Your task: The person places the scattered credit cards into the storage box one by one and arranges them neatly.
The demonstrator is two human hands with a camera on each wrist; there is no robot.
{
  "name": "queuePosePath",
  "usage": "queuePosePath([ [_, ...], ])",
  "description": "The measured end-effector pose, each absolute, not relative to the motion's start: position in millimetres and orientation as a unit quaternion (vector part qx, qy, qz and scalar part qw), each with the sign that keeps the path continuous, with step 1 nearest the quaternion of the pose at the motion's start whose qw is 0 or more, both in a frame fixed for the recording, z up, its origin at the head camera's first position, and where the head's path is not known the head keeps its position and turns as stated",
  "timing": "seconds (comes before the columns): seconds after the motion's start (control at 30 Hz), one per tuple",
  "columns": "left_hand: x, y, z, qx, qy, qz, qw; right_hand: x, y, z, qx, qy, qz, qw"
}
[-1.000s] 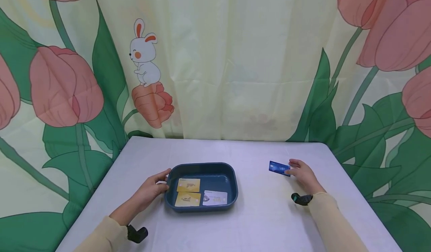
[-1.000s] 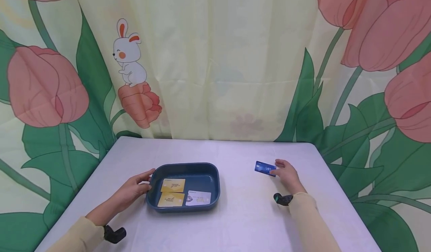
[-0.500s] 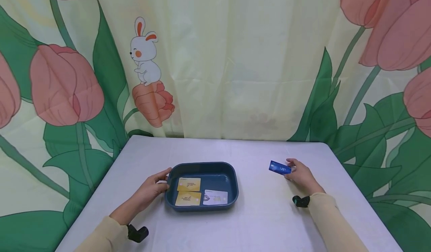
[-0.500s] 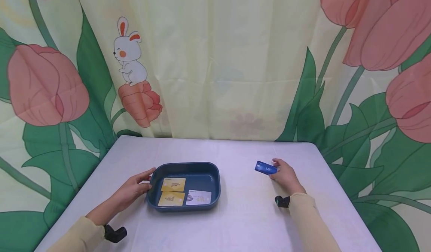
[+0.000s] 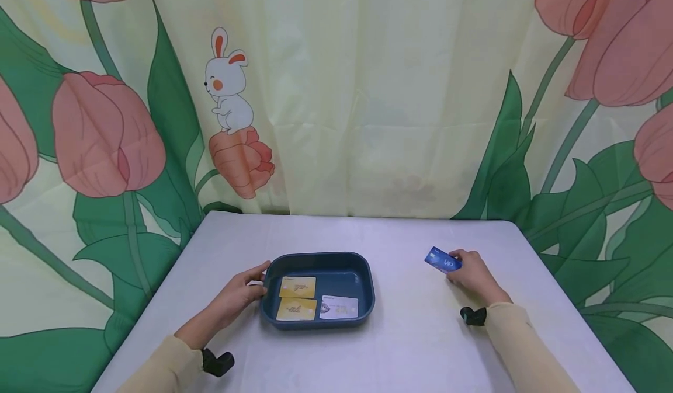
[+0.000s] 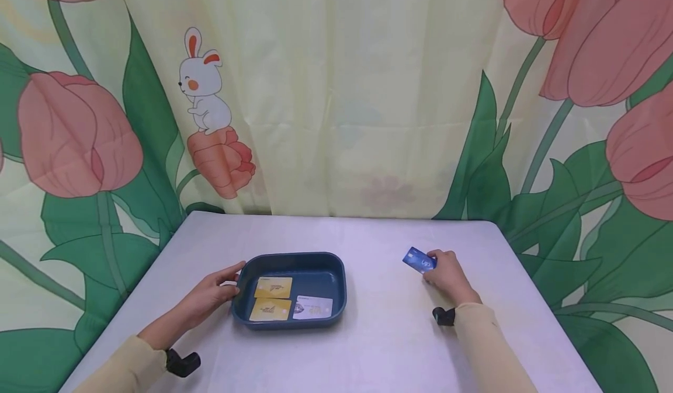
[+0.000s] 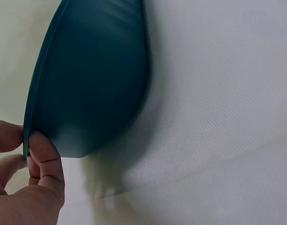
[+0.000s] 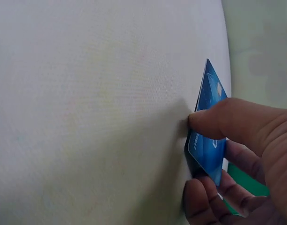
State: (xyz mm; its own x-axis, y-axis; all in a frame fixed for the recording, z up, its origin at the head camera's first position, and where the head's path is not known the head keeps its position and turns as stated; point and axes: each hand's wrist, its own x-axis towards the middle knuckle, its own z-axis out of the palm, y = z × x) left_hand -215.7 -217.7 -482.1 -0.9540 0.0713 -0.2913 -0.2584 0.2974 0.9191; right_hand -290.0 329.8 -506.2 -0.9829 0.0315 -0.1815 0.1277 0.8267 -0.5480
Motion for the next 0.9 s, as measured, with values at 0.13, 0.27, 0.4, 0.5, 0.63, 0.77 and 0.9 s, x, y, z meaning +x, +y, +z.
queuePosePath([
  [0.13, -216, -217, -482, -0.06, 0.793, 0.59, 0.137, -291, 327, -502, 0.033, 0.961, -0.258, 0.09],
  [0.27, -217, -217, -482, -0.061, 0.793, 0.591, 0.137, -293, 325, -501, 0.038, 0.967, -0.233, 0.099],
  [0.4, -217, -218, -482, -0.063, 0.79, 0.594, 0.137, -293, 323, -503, 0.044, 0.969, -0.226, 0.093],
  [0.5, -217, -218, -481, -0.06, 0.79, 0.594, 0.138, -291, 323, -503, 0.046, 0.97, -0.222, 0.083],
  [0.63, -217, -217, -480, -0.062, 0.79, 0.594, 0.138, -289, 323, -502, 0.046, 0.97, -0.227, 0.075],
  [0.77, -217, -217, -482, -0.066, 0.791, 0.593, 0.135, -288, 323, -504, 0.048, 0.967, -0.241, 0.073],
  [0.9, -215, -217, -483, -0.062, 0.793, 0.591, 0.134, -284, 318, -503, 0.047, 0.964, -0.251, 0.072],
])
